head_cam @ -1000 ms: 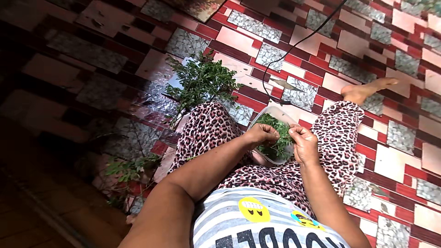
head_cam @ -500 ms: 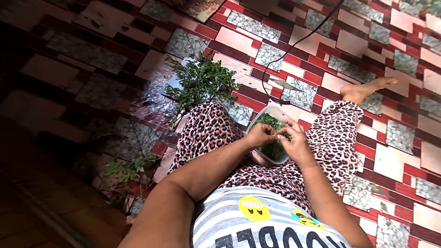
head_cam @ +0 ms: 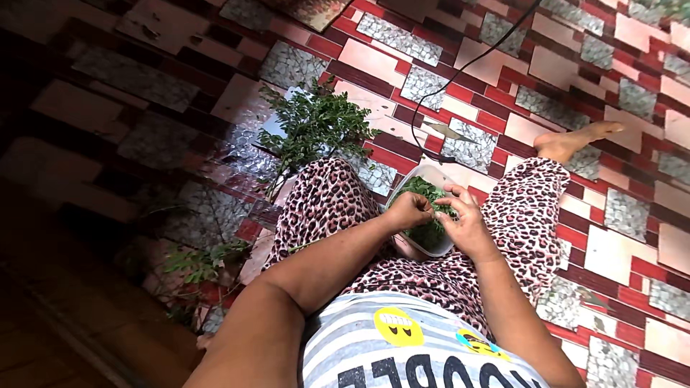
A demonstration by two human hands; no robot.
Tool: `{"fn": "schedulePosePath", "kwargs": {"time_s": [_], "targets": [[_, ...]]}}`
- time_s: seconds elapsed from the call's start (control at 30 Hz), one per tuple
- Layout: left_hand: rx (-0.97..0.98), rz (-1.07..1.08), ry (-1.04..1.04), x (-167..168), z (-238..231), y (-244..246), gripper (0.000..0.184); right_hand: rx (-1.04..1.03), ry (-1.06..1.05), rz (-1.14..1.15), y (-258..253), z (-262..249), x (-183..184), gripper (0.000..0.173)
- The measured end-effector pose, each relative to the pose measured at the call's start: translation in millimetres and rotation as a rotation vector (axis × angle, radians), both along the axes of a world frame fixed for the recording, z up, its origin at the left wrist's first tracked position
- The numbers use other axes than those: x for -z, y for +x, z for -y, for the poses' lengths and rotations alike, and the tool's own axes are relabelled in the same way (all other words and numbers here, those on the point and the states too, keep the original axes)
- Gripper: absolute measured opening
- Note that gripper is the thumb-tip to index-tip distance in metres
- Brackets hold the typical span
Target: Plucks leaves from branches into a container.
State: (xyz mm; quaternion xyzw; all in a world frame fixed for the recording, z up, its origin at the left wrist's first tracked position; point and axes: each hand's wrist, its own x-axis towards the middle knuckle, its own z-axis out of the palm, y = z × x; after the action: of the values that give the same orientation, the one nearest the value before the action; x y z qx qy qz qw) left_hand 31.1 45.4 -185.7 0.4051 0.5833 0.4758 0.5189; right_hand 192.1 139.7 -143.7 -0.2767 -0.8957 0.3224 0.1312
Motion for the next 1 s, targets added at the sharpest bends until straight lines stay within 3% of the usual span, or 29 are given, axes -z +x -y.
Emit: {"fn": "schedulePosePath", "kwargs": {"time_s": [0.13, 0.6, 0.8, 0.9, 1.0], "targets": [[0.002, -0.023, -0.004, -2, 0, 0, 0.012, -0.010, 0.095, 0.038, -5, 7, 0, 0.006], [0.006, -0.013, -0.020, 1, 0, -2, 0.012, -0.072, 0.174, -0.069, -1, 3, 11, 0.007], [0.032, -0.092, -0.013, 2, -2, -3, 0.012, 0.018, 0.116, -0.247, 1, -1, 6, 0.011], [0.002, -0.051, 0.000, 3, -2, -5, 0.013, 0.039, 0.062, -0.180, 5, -6, 4, 0.015], [0.039, -0.046, 0.025, 2, -1, -4, 0.011, -0.008, 0.031, -0.044, 7, -5, 3, 0.031]]}}
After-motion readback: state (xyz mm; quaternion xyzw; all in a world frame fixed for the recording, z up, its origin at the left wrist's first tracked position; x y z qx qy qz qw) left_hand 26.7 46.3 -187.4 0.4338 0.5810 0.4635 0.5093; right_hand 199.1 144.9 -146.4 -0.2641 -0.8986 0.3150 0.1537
